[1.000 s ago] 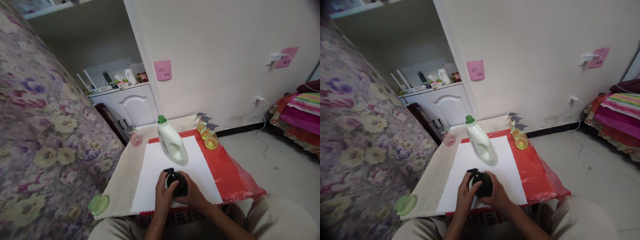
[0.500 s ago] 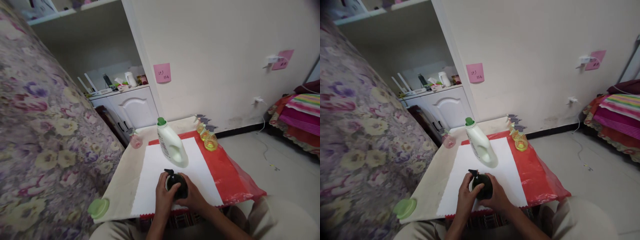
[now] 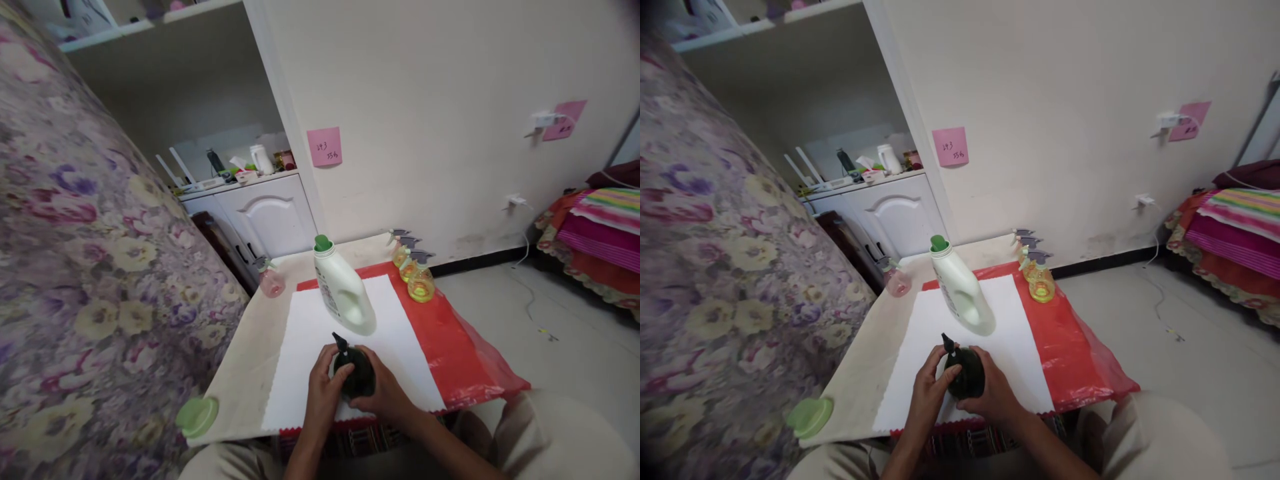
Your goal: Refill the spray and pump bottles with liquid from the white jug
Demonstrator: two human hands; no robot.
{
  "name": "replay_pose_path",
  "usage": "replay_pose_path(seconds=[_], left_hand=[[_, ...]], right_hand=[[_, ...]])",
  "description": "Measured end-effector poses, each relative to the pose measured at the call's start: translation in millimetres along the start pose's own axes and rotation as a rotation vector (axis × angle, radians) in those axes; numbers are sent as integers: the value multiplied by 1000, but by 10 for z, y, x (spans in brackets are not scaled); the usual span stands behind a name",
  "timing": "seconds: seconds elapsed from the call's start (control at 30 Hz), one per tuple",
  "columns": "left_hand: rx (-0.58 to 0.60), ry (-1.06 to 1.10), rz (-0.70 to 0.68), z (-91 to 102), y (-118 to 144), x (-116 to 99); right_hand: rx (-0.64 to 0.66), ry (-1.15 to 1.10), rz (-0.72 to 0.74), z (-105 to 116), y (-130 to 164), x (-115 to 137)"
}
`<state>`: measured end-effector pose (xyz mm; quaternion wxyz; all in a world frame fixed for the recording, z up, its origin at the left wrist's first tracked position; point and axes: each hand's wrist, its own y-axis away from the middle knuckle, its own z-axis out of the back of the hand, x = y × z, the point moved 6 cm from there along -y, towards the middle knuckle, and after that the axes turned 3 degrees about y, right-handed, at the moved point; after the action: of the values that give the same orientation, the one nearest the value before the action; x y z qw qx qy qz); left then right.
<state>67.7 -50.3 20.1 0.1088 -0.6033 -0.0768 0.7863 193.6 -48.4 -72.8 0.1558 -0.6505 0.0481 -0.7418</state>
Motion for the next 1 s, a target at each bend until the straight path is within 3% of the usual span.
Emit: replay_pose_path(seconds=[0.2, 0.53, 0.8, 1.0], left_hand=[[-169, -174, -16, -25, 35, 2], [86, -57, 22, 5, -90, -33], [-129, -158, 23, -43, 5, 20], [-14, -82, -17, -13, -58, 7]], right_hand=[[-13, 46, 25, 4, -32, 2], [-4, 29, -4, 33, -50, 64], [-17, 39, 11, 27, -44, 12], [-12, 20, 0, 15, -40, -3]])
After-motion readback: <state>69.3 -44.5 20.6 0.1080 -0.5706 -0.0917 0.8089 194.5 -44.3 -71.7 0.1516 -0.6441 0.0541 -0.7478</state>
